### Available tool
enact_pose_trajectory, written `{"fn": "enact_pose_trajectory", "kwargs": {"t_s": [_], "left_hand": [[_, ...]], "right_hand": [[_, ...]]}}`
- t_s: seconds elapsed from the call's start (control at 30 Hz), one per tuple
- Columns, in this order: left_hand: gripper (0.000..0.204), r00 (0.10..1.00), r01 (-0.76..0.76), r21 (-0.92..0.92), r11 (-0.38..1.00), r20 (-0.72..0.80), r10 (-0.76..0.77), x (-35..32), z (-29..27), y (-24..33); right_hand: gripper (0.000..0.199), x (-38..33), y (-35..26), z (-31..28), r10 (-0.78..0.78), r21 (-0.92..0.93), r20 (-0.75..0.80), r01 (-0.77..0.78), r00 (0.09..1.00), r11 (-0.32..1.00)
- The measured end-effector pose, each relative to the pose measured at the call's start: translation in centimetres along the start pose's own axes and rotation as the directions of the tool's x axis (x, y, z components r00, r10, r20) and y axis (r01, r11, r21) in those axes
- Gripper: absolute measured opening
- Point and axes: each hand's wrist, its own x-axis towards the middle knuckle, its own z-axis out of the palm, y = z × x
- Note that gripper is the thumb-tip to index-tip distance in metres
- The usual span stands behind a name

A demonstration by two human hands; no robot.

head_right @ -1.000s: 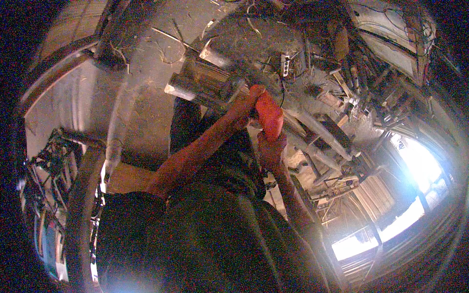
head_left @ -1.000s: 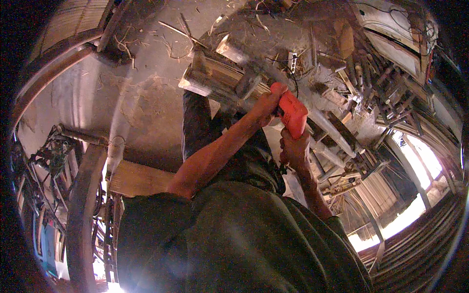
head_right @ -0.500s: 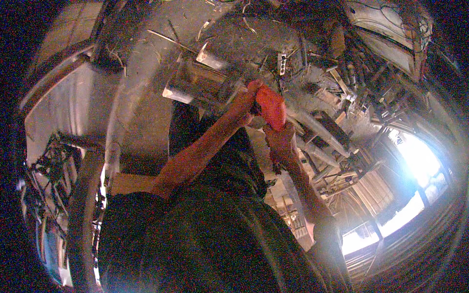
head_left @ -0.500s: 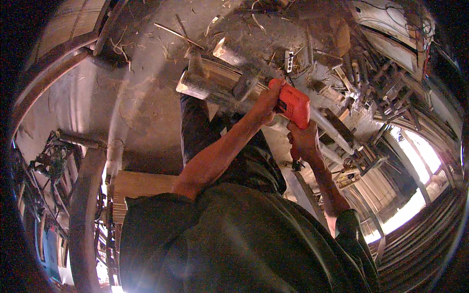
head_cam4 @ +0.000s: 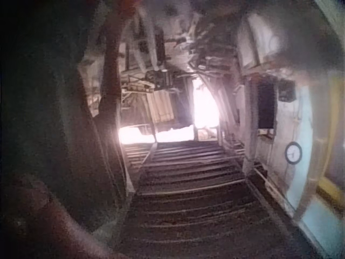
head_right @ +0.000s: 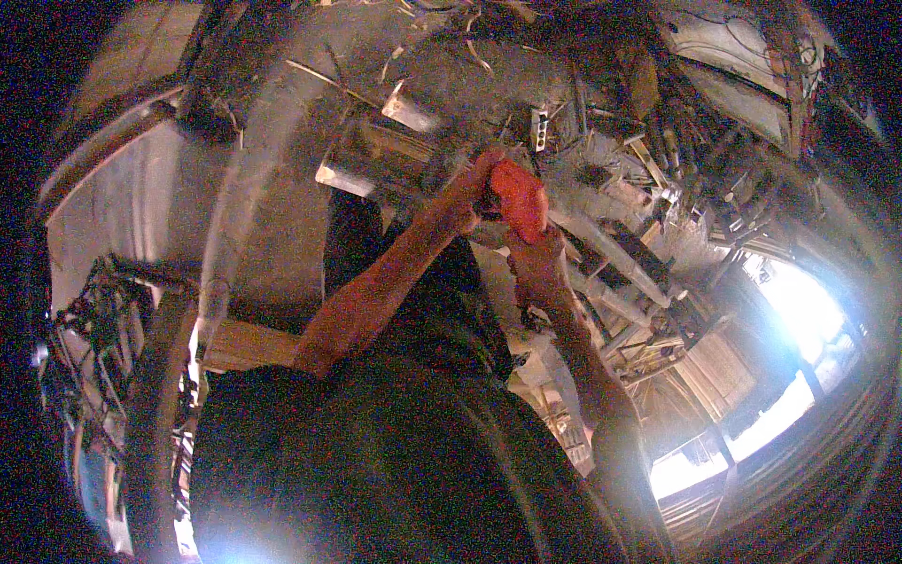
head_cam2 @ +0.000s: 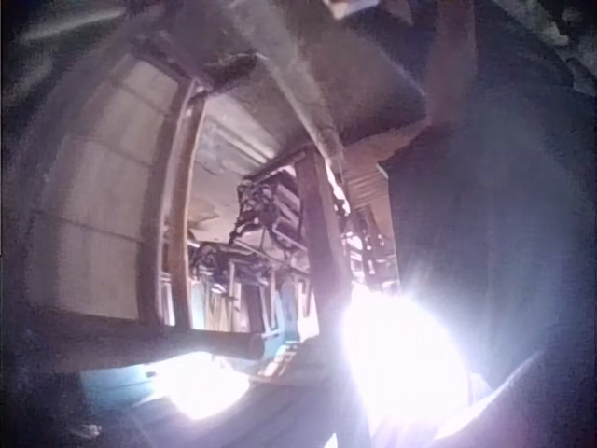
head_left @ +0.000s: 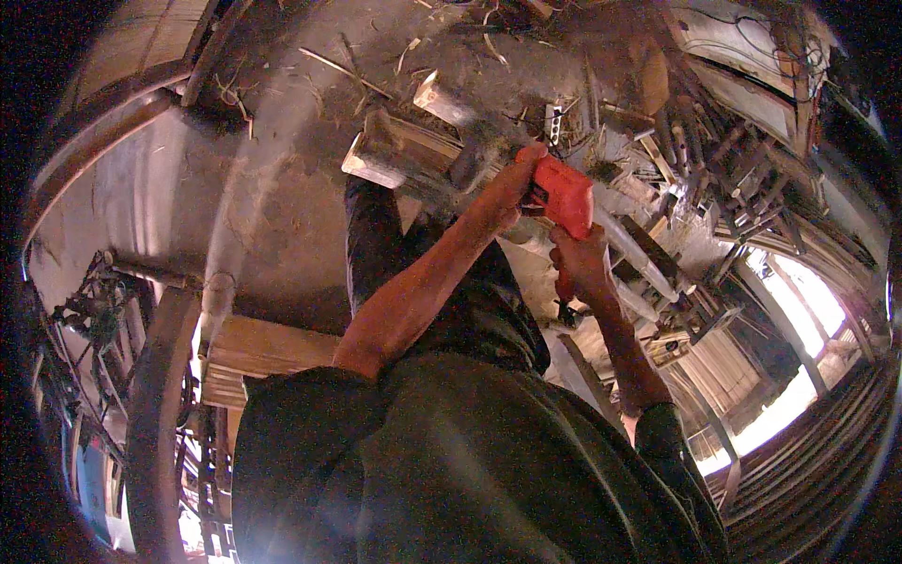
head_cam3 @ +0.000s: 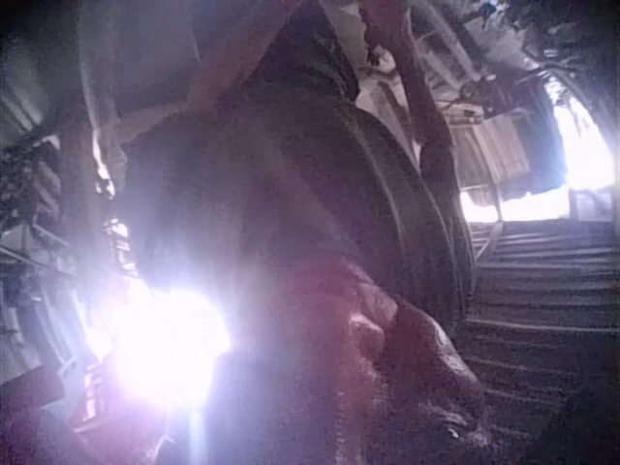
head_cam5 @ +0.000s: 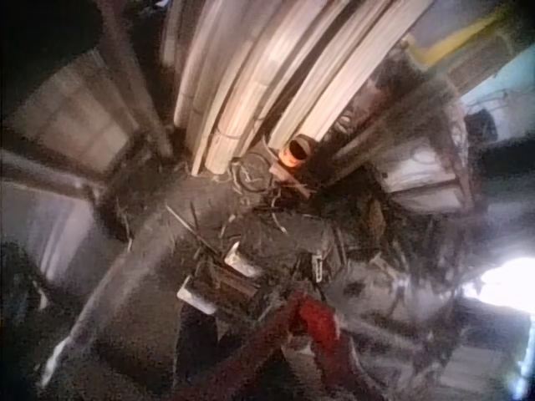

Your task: The person uses a red corded drill to make holes in a bamboo frame structure, then inserts wooden dowels into the holes and taps them in with a hammer. The person works on multiple joints of the frame, moving around the structure to access different connection points.

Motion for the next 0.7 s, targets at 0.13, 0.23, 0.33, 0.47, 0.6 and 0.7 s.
{"fn": "enact_pose_trajectory", "kwargs": {"t_s": [0.13,0.23,0.33,0.47,0.6,0.7], "left_hand": [[0.056,1.000,0.019,0.050,0.999,-0.013,-0.019,-0.3,0.1,0.0],[0.057,0.998,0.040,0.077,0.996,-0.060,-0.036,-1.1,0.2,-0.1],[0.060,0.995,0.078,0.113,0.991,-0.078,-0.070,-0.9,0.1,0.4],[0.062,0.989,0.122,0.074,0.990,-0.089,-0.115,-1.1,0.3,0.3],[0.062,0.992,0.129,0.070,0.989,-0.012,-0.129,-1.2,-0.5,0.1],[0.060,0.985,0.146,0.069,0.987,-0.104,-0.139,-1.3,0.3,0.9]], "right_hand": [[0.015,-0.2,-0.3,-0.3,0.008,-0.006,0.026,-0.008,1.000,1.000],[0.015,-0.1,0.5,-0.3,-0.026,-0.084,0.016,0.027,1.000,0.996],[0.014,0.3,1.0,-0.4,-0.018,-0.007,0.037,0.018,0.999,1.000],[0.015,1.0,0.9,-0.9,-0.006,-0.071,0.070,0.011,0.998,0.997],[0.017,1.3,1.8,-0.3,-0.138,-0.139,0.016,0.138,0.990,0.981],[0.018,0.7,0.4,0.0,-0.050,-0.107,-0.018,0.048,0.999,0.993]]}}
